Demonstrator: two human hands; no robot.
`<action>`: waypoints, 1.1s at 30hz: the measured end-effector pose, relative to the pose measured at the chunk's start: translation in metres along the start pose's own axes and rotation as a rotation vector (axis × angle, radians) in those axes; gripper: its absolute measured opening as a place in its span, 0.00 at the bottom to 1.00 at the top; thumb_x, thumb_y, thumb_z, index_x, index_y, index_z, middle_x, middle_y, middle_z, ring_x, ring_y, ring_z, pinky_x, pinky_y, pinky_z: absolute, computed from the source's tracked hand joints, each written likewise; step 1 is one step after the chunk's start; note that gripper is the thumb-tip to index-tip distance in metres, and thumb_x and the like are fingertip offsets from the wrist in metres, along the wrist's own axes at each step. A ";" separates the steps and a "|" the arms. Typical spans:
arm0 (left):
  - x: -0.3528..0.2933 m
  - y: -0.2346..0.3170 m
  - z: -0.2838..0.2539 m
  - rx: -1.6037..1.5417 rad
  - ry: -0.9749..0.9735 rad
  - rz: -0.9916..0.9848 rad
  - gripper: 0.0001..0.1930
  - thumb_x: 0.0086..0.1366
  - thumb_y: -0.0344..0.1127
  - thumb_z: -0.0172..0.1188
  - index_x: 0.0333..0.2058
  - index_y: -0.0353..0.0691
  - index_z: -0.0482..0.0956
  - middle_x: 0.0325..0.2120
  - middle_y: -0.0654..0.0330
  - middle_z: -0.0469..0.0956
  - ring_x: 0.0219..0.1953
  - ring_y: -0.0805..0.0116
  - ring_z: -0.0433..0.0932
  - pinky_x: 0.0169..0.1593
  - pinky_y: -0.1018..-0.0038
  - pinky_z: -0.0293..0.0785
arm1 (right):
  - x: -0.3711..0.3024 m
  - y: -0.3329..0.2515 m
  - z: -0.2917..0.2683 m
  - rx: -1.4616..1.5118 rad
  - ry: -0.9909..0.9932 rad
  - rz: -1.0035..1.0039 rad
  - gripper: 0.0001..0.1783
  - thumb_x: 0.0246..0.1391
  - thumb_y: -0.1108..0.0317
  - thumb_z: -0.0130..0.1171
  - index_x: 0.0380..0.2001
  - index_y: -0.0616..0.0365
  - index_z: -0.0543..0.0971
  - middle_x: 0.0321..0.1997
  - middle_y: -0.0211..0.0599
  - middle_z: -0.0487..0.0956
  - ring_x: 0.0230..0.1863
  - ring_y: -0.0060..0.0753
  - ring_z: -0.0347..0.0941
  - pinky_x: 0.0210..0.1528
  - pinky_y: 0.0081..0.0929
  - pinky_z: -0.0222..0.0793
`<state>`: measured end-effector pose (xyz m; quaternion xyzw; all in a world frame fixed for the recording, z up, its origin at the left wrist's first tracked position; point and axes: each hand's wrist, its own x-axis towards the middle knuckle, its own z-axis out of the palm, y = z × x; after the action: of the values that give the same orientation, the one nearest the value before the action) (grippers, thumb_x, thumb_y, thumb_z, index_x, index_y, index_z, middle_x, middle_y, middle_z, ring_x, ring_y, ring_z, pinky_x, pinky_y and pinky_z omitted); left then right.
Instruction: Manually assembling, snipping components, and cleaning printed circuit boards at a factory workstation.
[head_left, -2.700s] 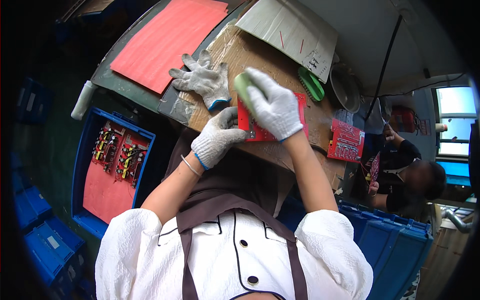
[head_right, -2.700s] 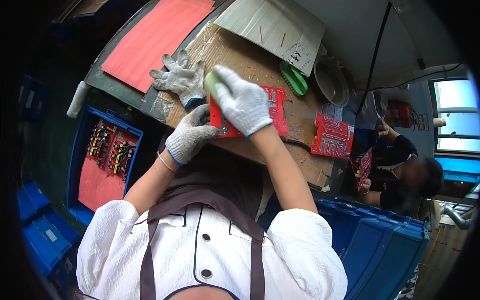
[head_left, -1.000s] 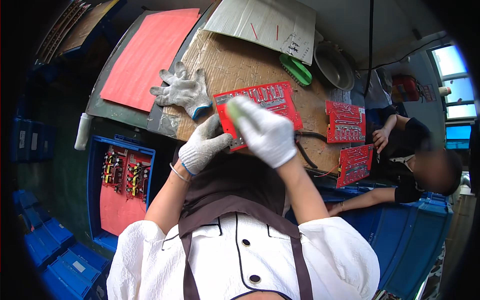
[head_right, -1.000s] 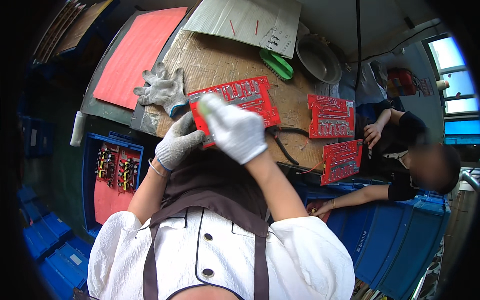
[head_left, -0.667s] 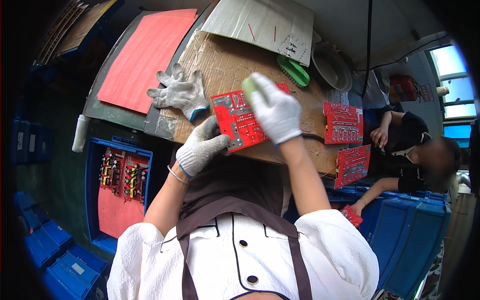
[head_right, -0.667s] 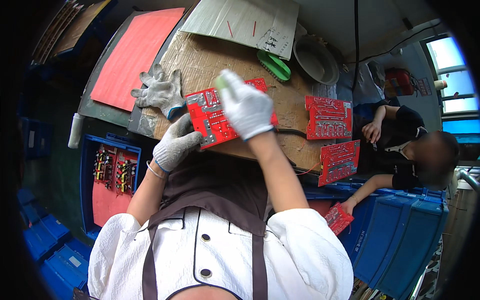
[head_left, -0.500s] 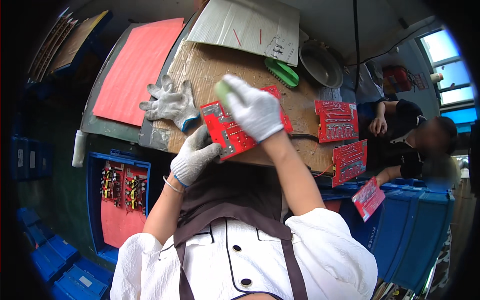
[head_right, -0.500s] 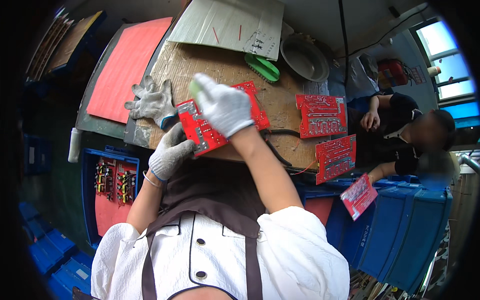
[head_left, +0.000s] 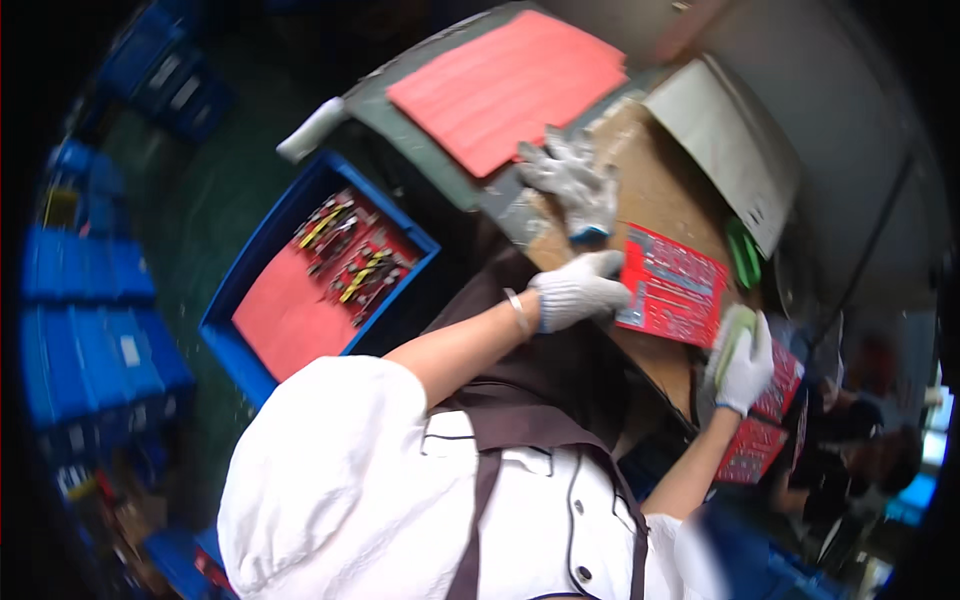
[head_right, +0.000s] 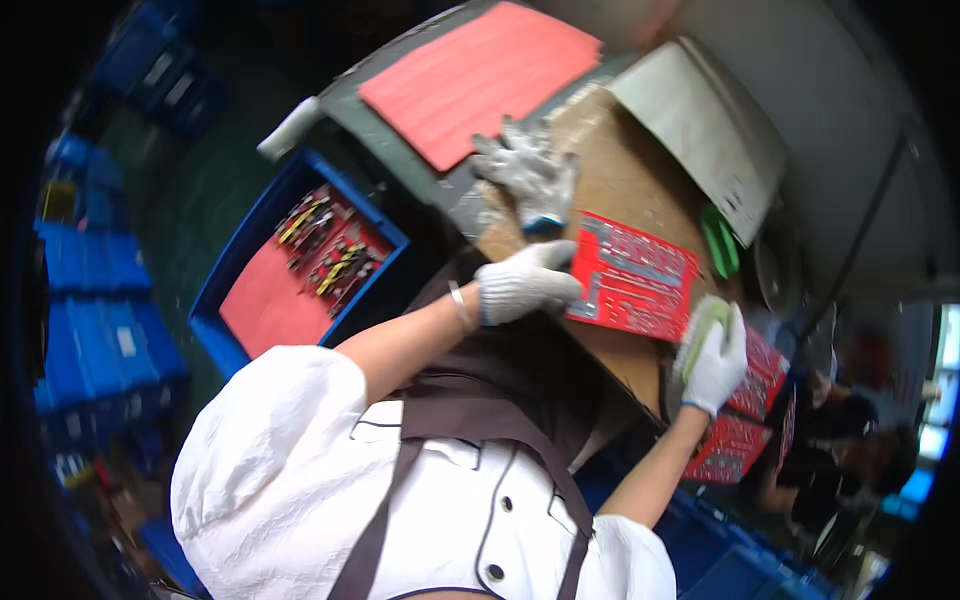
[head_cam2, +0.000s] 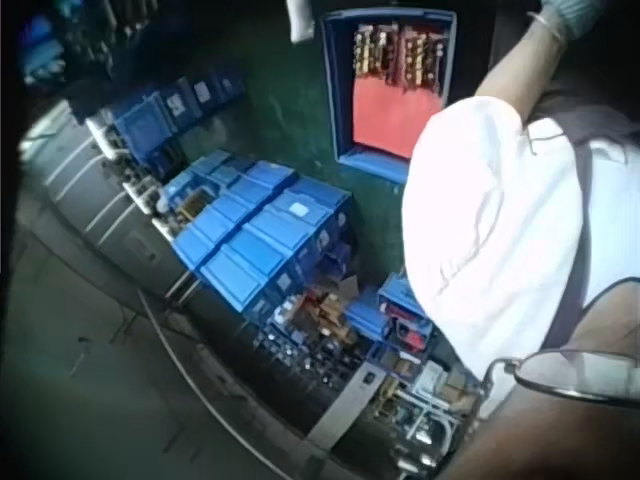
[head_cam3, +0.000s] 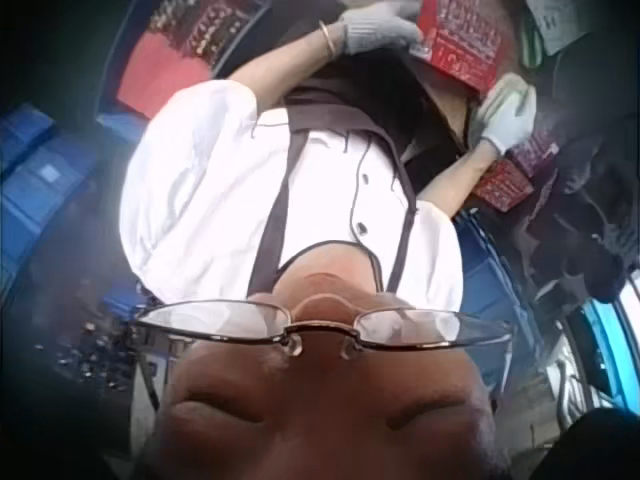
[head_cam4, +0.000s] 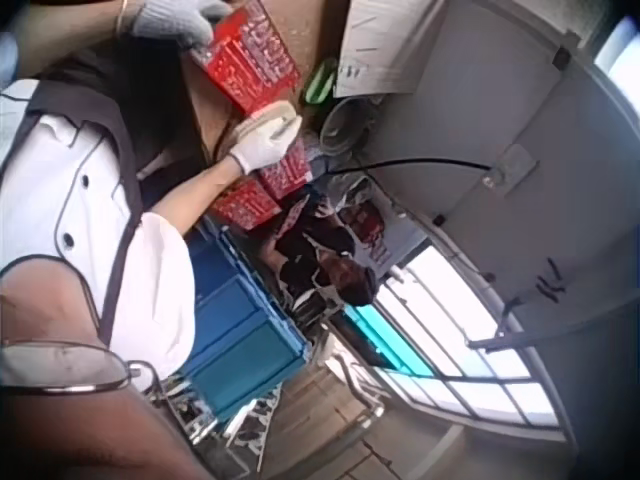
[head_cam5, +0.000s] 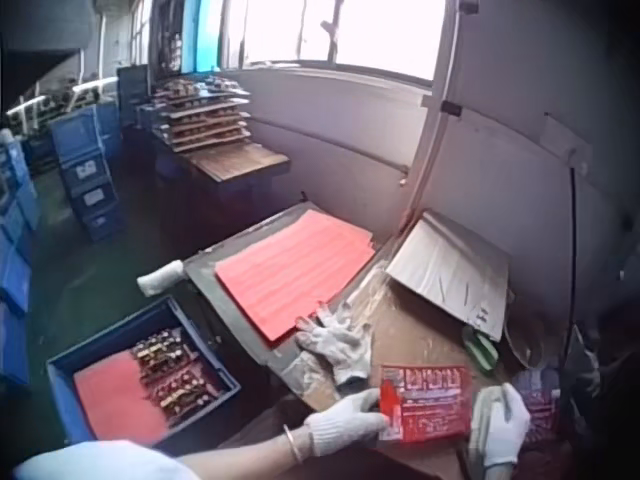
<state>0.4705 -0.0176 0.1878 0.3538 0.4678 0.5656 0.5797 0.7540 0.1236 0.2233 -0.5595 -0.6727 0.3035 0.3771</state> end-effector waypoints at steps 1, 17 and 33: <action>0.002 -0.002 0.003 -0.023 -0.036 -0.031 0.22 0.61 0.38 0.64 0.50 0.31 0.75 0.33 0.60 0.79 0.30 0.74 0.77 0.35 0.74 0.76 | -0.021 -0.013 0.015 0.089 -0.038 -0.015 0.22 0.67 0.75 0.51 0.63 0.68 0.75 0.60 0.47 0.81 0.56 0.38 0.80 0.60 0.33 0.74; -0.247 0.064 -0.128 -0.366 0.519 0.155 0.18 0.64 0.34 0.68 0.48 0.29 0.80 0.37 0.55 0.84 0.35 0.75 0.84 0.38 0.76 0.83 | -0.055 -0.117 0.041 0.079 -0.093 -0.442 0.24 0.71 0.70 0.55 0.67 0.64 0.72 0.65 0.41 0.77 0.63 0.30 0.74 0.67 0.26 0.66; -0.453 0.024 -0.299 2.034 0.585 -0.130 0.10 0.59 0.30 0.60 0.40 0.40 0.81 0.31 0.54 0.83 0.35 0.52 0.82 0.38 0.58 0.78 | -0.060 -0.117 0.110 0.101 -0.382 -0.466 0.24 0.69 0.76 0.53 0.67 0.65 0.72 0.66 0.44 0.77 0.63 0.31 0.74 0.66 0.26 0.67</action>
<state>0.2156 -0.4978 0.1812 0.4970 0.8604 -0.0612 -0.0952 0.6053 0.0442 0.2518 -0.3034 -0.8259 0.3415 0.3305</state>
